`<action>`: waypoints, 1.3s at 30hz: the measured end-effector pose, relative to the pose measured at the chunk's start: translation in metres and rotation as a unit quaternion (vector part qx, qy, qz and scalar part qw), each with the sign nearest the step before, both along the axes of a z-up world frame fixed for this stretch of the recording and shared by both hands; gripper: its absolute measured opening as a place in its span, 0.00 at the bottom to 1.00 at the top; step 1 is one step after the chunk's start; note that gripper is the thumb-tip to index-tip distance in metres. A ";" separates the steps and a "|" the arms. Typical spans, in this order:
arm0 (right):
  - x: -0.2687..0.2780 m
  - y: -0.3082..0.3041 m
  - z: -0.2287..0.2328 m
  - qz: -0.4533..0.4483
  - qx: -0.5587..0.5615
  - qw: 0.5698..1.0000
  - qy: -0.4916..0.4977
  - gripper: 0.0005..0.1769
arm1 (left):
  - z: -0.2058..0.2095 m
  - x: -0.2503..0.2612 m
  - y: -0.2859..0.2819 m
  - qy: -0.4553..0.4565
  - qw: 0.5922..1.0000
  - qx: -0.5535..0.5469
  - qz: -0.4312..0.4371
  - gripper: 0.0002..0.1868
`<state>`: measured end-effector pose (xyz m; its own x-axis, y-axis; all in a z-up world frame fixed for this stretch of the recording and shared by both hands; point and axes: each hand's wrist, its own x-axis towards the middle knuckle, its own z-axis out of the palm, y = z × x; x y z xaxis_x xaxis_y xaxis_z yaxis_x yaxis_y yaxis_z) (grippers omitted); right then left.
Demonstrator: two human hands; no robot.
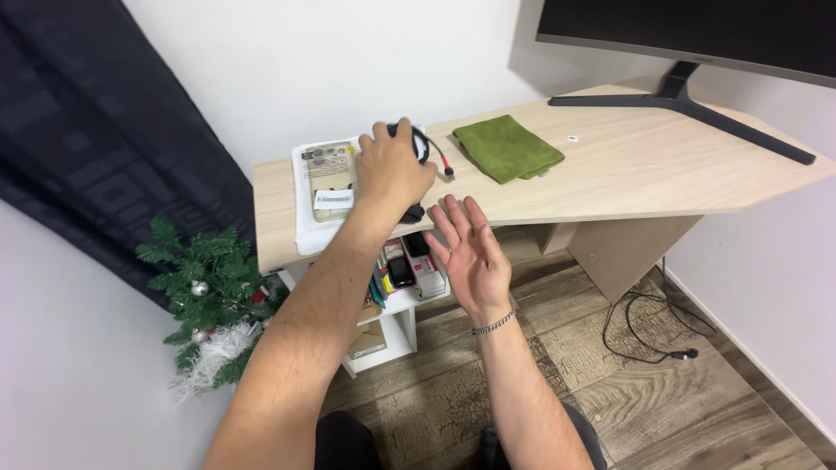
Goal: The person gathers office supplies from a shelf into a box and then untangles a black USB cable.
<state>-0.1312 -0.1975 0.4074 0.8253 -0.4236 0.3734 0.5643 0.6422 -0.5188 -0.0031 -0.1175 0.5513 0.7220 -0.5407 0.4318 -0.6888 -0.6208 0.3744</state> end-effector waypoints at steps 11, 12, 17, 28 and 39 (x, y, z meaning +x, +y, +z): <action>-0.011 -0.010 0.011 -0.094 -0.031 0.995 -0.001 0.38 | -0.007 -0.021 -0.030 0.079 0.995 0.056 -0.026 0.41; -0.011 -0.011 0.010 -0.093 -0.031 0.995 -0.001 0.38 | -0.007 -0.021 -0.030 0.079 0.995 0.055 -0.025 0.41; -0.014 -0.014 0.011 -0.105 -0.037 0.994 -0.005 0.36 | -0.003 -0.021 -0.032 0.080 0.991 0.104 -0.017 0.43; 0.005 -0.017 -0.026 -0.165 0.014 0.984 0.063 0.19 | -0.028 -0.012 0.029 -0.031 0.998 -0.037 0.046 0.32; 0.035 0.042 -0.048 -0.092 -0.038 0.978 0.182 0.15 | -0.053 -0.016 0.090 0.082 0.990 0.025 0.108 0.34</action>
